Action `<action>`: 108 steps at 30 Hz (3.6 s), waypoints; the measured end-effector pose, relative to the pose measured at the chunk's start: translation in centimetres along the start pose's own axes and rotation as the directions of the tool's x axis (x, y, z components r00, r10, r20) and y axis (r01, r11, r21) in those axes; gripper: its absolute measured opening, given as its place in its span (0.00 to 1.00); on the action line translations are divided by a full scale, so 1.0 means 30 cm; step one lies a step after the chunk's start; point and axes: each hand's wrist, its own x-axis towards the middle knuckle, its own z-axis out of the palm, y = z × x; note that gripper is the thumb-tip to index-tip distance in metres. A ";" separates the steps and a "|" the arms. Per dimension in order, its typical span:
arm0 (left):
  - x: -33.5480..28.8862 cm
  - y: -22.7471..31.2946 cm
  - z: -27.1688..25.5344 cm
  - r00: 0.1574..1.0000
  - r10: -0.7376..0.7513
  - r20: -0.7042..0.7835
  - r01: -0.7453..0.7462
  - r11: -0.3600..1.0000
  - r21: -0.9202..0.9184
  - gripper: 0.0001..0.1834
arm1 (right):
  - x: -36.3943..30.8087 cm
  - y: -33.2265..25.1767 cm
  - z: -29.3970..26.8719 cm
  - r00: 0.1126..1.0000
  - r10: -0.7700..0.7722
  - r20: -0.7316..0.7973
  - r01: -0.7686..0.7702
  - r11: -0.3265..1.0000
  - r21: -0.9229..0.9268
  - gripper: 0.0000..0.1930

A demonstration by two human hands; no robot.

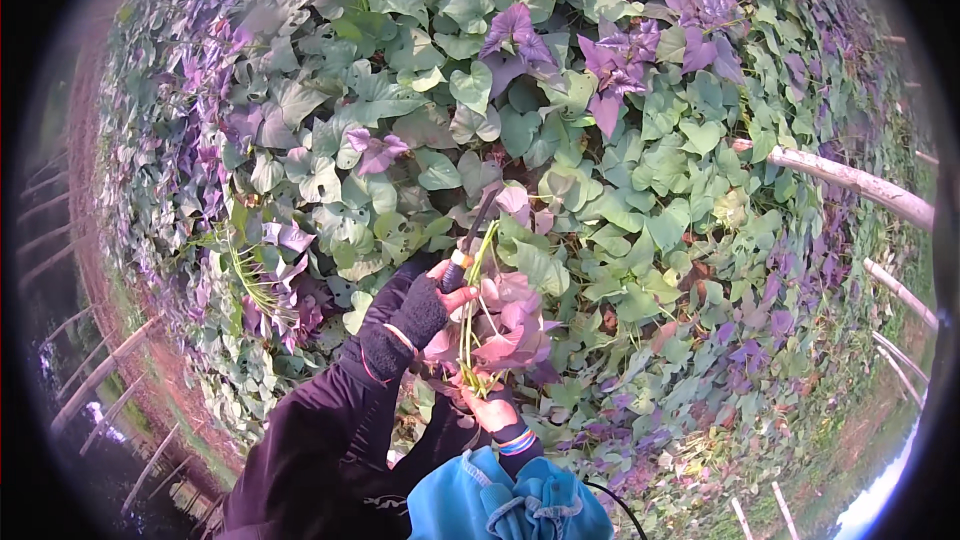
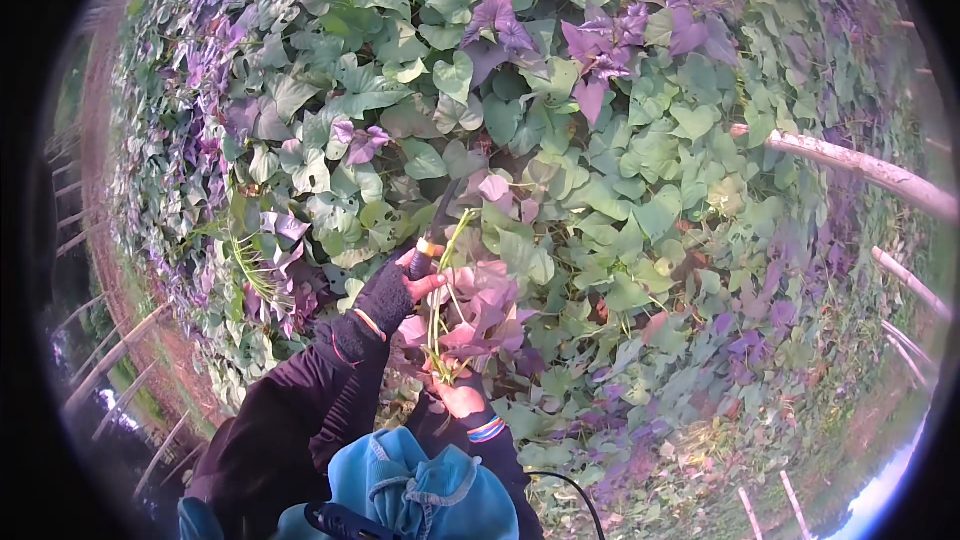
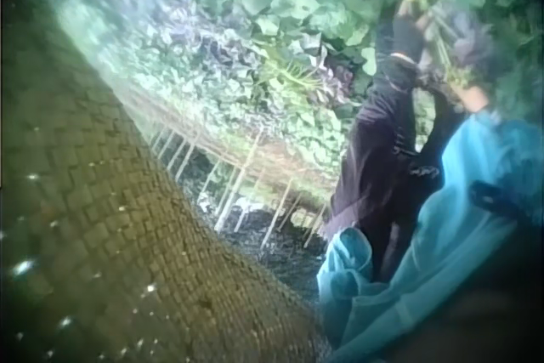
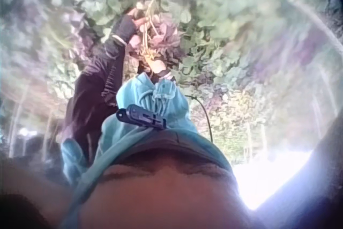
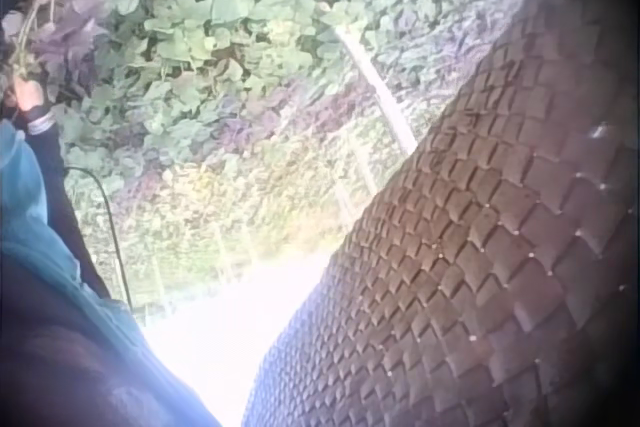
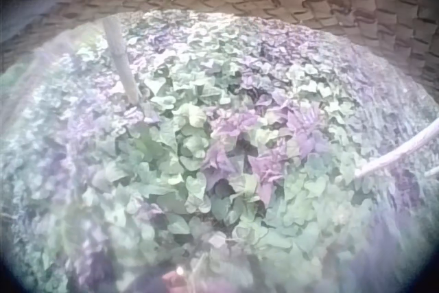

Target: The person harvests sweet potato vines in an outdoor field. Using a knife, they cut individual vine stems from the ground and gather them into a bunch held in their other hand while maneuvering through the plants.

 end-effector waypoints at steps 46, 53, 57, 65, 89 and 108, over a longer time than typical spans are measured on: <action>0.946 0.745 -0.863 0.471 0.762 -0.445 0.116 0.446 0.887 0.16 | 0.555 -0.190 -0.071 0.847 0.501 0.181 -0.532 0.792 0.300 0.11; 0.716 0.464 -0.788 0.551 0.798 -0.244 -0.349 0.487 0.801 0.17 | 0.844 -0.291 -0.013 0.895 0.446 0.027 -0.436 0.859 0.269 0.12; 0.456 0.230 -0.752 0.710 0.684 -0.167 -0.390 0.579 0.716 0.22 | 1.118 -0.334 0.153 0.797 0.588 0.139 -0.601 0.751 0.271 0.16; 0.452 0.249 -0.753 0.703 0.710 -0.053 -0.531 0.572 0.625 0.25 | 1.393 -0.288 0.289 0.924 0.056 0.378 -0.157 0.958 0.241 0.14; 0.334 0.190 -0.865 0.729 0.077 -0.681 -0.270 0.945 -0.182 0.22 | 0.919 -0.469 0.420 0.981 0.004 0.196 0.126 0.754 -0.645 0.23; 0.516 0.331 -1.354 0.263 0.264 -0.928 -0.063 0.964 0.257 0.20 | 1.032 -0.626 0.363 0.490 0.679 0.546 -0.424 0.733 -0.531 0.11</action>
